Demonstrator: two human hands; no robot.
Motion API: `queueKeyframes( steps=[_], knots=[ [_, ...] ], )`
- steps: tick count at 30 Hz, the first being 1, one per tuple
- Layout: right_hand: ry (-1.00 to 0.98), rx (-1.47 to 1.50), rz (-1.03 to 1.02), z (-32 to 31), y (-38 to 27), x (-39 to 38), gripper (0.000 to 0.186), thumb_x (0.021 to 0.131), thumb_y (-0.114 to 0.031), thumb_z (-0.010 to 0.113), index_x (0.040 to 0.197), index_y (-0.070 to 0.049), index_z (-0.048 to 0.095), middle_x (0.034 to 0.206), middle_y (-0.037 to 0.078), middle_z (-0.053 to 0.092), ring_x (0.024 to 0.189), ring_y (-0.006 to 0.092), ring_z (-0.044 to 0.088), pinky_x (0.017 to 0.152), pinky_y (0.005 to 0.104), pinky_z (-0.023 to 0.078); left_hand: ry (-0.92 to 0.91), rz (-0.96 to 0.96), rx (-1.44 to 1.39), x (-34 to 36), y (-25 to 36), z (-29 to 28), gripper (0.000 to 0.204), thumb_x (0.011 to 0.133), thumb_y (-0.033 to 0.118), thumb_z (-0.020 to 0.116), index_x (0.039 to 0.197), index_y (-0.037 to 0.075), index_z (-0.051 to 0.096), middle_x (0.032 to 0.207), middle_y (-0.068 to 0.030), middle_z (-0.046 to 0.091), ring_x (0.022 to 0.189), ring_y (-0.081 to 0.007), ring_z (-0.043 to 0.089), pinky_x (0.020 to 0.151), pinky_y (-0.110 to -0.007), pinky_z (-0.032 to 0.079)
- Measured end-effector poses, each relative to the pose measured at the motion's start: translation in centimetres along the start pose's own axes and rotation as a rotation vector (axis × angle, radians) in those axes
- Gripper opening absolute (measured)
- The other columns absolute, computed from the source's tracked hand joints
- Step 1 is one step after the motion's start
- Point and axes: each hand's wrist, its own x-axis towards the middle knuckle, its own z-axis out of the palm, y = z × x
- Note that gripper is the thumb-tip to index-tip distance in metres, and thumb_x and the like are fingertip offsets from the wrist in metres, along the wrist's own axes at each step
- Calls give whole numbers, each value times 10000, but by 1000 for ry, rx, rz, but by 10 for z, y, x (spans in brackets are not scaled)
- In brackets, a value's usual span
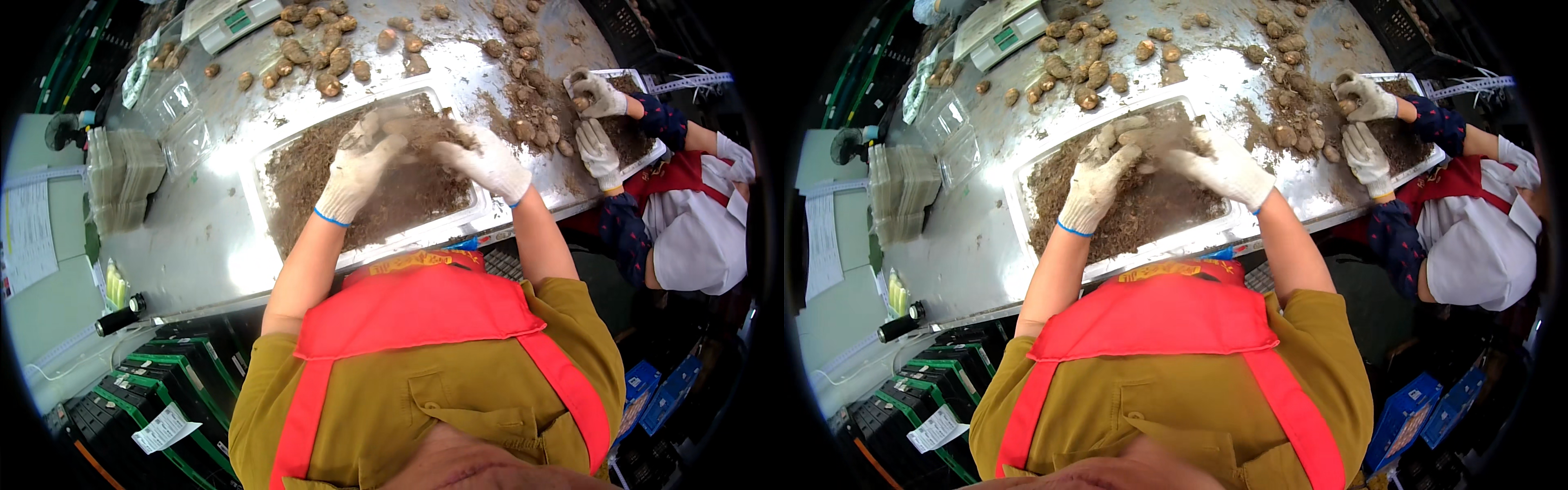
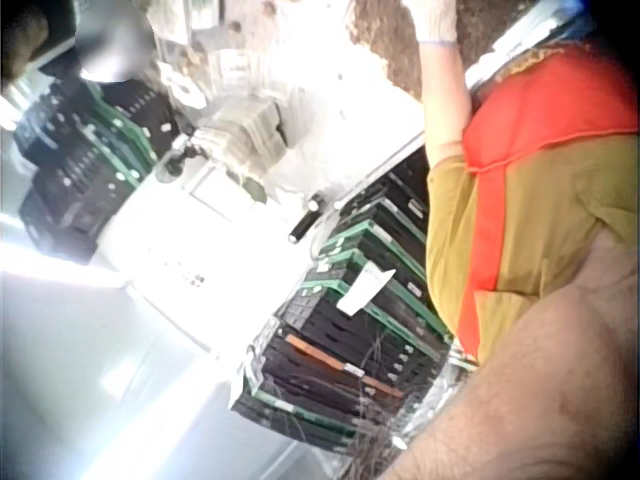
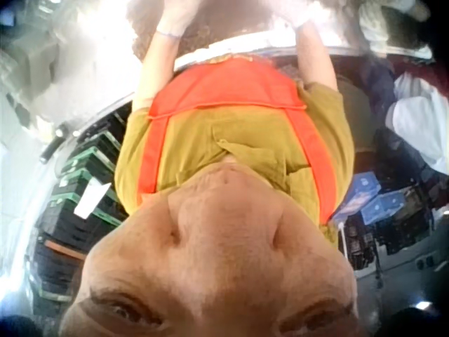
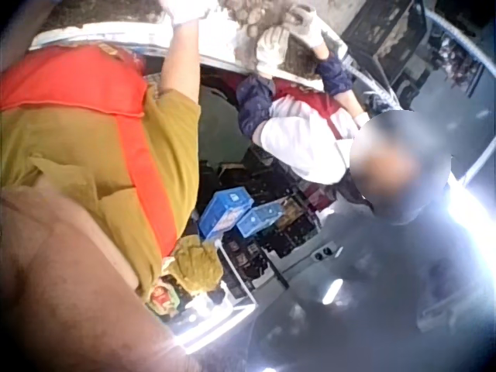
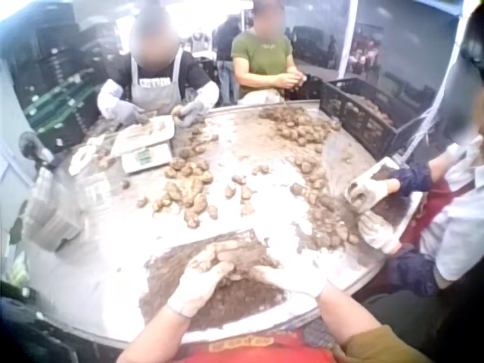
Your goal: The person cleans small root vegetables by hand, rubbing each one against a tray of loose soil-like material to remove dirt. The person handles the vegetables one at a time, rotating them to clean all sides, and places the cleaned items on the metal table. A second person works alongside at a separate station.
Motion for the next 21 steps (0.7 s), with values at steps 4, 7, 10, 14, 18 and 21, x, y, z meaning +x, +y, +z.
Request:
queueKeyframes(
  steps=[4,7,10,14,18,21],
  knots=[
    [182,-332,-233,25,16,8,504,892,-495,646,871,8,678,776,201,652,653,292,620,615,366,495,68,13,95,-15,-3,-12,401,884,98,677,1263,5,586,1189,-80,642,1114,-172,574,1003,-311,454],
    [238,-367,-254,42,9,3,520,892,-509,645,779,-1,642,710,173,630,593,310,597,595,375,491,149,144,305,-30,2,-13,405,858,91,704,1238,1,596,1179,-85,648,1101,-173,578,993,-316,458],
    [253,-431,-373,61,1,-2,479,921,-478,615,755,-29,636,657,146,602,571,303,590,589,374,502,254,229,445,-44,11,-12,404,836,86,720,1214,-3,607,1152,-89,654,1079,-175,584,977,-317,463],
    [-124,-702,-479,93,-13,-3,401,980,-395,525,773,-73,643,766,143,639,701,331,648,675,429,542,359,192,489,-53,13,-14,389,833,99,724,1191,8,601,1104,-64,649,1023,-149,592,917,-297,475],
    [23,-556,-368,92,-8,-9,281,960,-325,519,953,-98,685,954,155,688,878,328,679,787,417,552,299,195,78,-61,8,-28,392,847,132,731,1194,9,596,1047,-20,634,964,-111,597,842,-262,488],
    [158,15,-182,76,-1,-7,320,906,-180,655,1188,-30,646,1144,97,704,962,233,690,864,345,553,312,173,6,-71,13,-31,427,865,133,734,1244,6,584,1066,-23,625,1005,-118,581,883,-257,488]
  ],
)
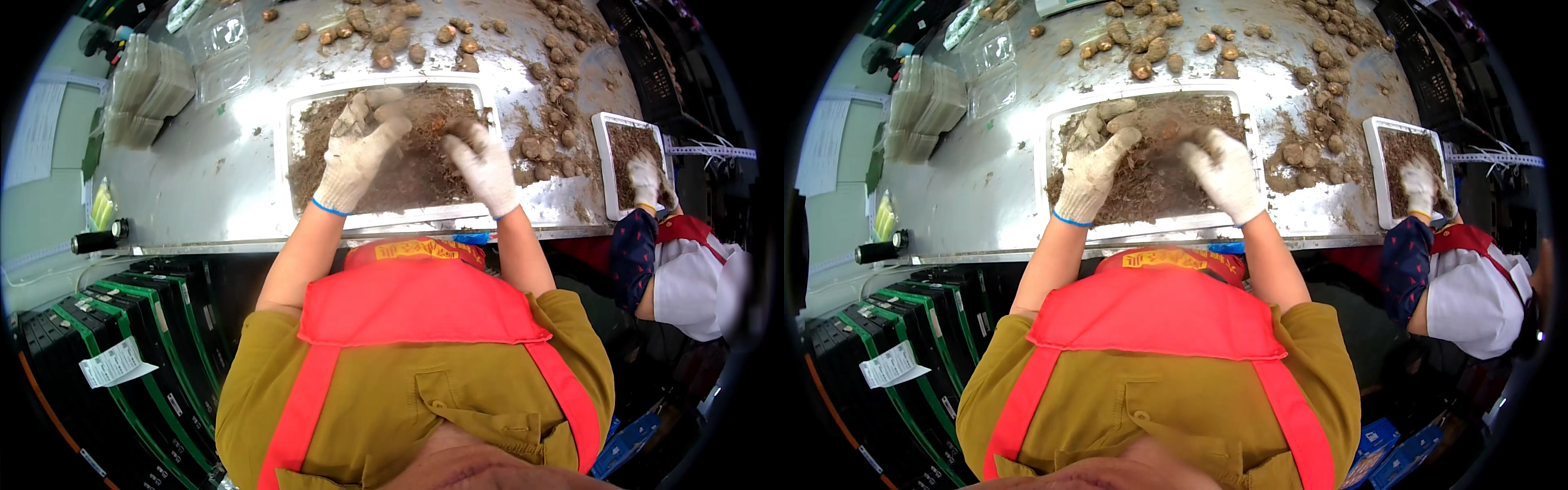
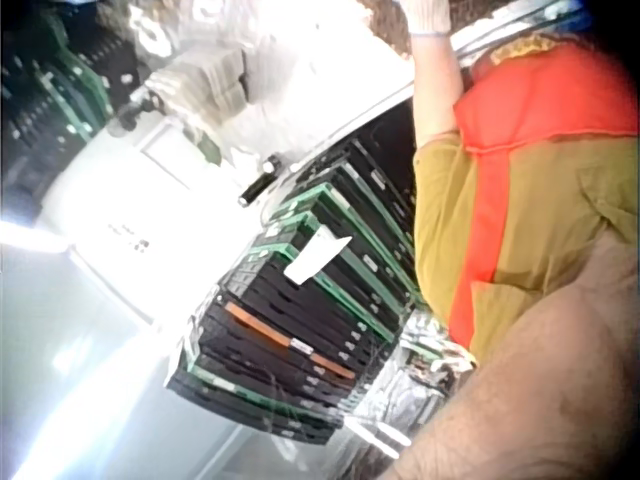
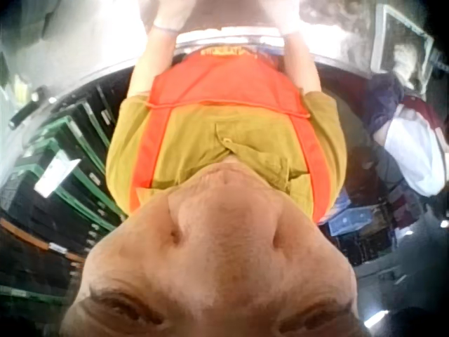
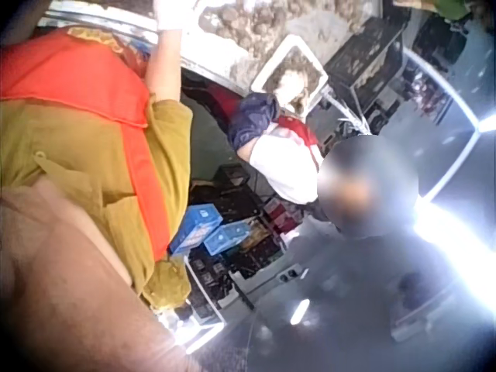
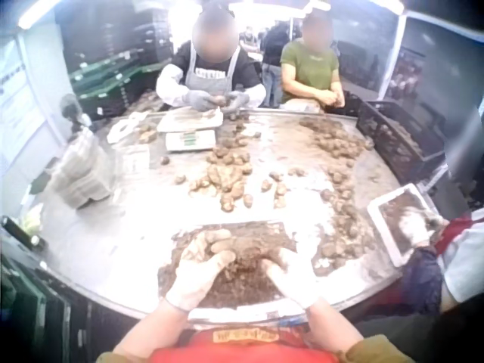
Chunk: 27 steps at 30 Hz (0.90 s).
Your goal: The person cleans small root vegetables by hand, rubbing each one against a tray of loose soil-like material to remove dirt. The person handles the vegetables one at a time, rotating them to clean all sides, and places the cleaned items on the metal table. A second person works alongside at a separate station.
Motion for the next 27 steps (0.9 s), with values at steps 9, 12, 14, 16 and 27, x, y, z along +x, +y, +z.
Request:
queueKeyframes(
  steps=[9,12,14,16,27],
  knots=[
    [-116,467,-52,22,-42,0,443,952,-69,628,1378,0,527,1291,97,618,1162,150,577,995,286,470,-28,6,49,-10,11,-7,362,886,141,710,1204,-4,613,1044,-35,645,977,-129,589,903,-272,477],
    [-37,368,-159,28,-36,-1,377,952,-53,621,1321,9,576,1228,105,647,1116,151,603,979,281,481,-40,56,120,-8,15,-12,303,881,108,714,1154,-1,639,905,23,627,858,-85,584,813,-233,496],
    [56,143,-300,28,-30,3,321,948,-46,624,1261,21,617,1153,111,677,1060,143,629,952,271,495,-88,42,144,-5,17,-18,299,885,135,709,1147,6,644,889,19,631,851,-87,580,799,-233,494],
    [62,238,-275,32,-35,-3,272,944,-70,638,1197,27,649,1074,111,696,991,139,652,893,273,519,-95,26,227,-3,21,-16,295,895,173,697,1145,24,649,909,15,631,842,-85,579,790,-236,493],
    [-34,376,-140,20,-39,6,274,911,-188,694,1089,21,682,960,87,712,810,124,664,724,275,544,-108,120,471,2,17,-15,267,955,205,585,1135,18,650,1072,-92,674,1022,-193,618,924,-330,476]
  ],
)
